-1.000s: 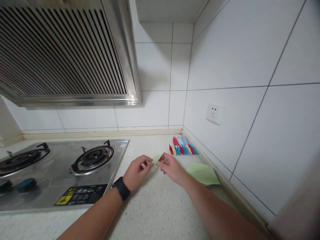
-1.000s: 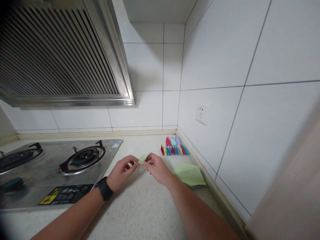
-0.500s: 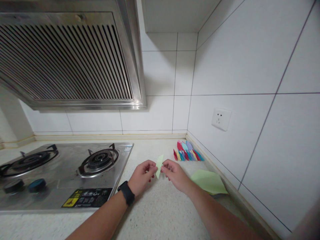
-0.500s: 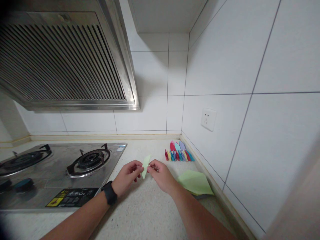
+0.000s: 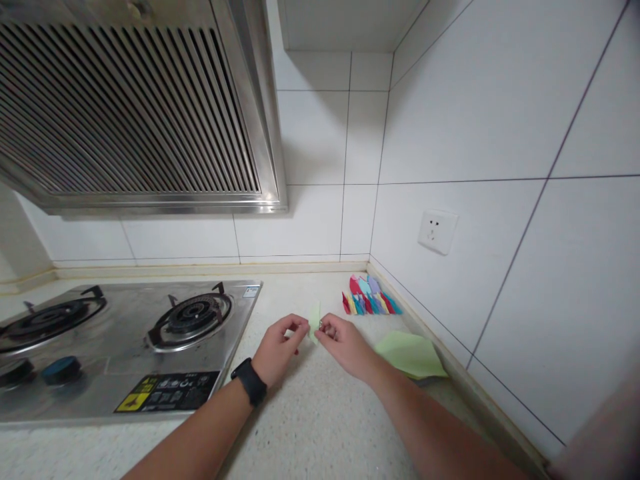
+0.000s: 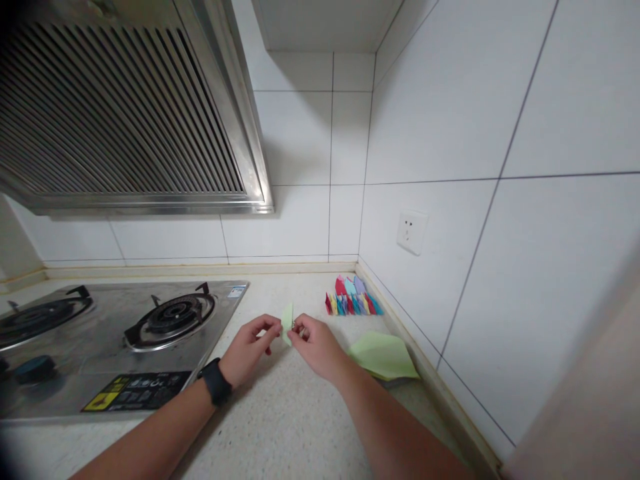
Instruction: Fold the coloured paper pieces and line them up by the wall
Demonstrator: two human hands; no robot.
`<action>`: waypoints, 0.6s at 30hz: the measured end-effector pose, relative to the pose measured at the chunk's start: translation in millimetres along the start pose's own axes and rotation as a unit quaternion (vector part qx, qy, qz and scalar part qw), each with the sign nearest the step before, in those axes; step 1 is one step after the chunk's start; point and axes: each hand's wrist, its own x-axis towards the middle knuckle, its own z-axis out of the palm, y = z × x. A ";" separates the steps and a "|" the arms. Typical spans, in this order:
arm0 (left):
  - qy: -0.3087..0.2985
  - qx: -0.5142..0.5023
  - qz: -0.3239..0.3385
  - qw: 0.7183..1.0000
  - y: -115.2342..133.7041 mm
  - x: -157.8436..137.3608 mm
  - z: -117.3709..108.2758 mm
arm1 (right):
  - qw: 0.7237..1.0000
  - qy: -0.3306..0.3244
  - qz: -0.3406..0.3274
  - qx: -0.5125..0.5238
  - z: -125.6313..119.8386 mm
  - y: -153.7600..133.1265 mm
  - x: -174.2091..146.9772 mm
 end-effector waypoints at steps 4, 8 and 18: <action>0.019 0.029 0.040 0.999 4.4 1.1 -3.7 | 0.993 -0.004 -0.061 -0.103 -2.6 -6.3 -3.7; 0.020 0.036 0.054 0.998 7.7 1.1 -5.2 | 0.988 0.003 -0.082 -0.132 -4.2 -11.8 -5.9; -0.008 0.035 0.056 0.998 5.2 -1.0 -1.7 | 0.993 0.006 -0.081 -0.091 -4.0 -11.3 -5.2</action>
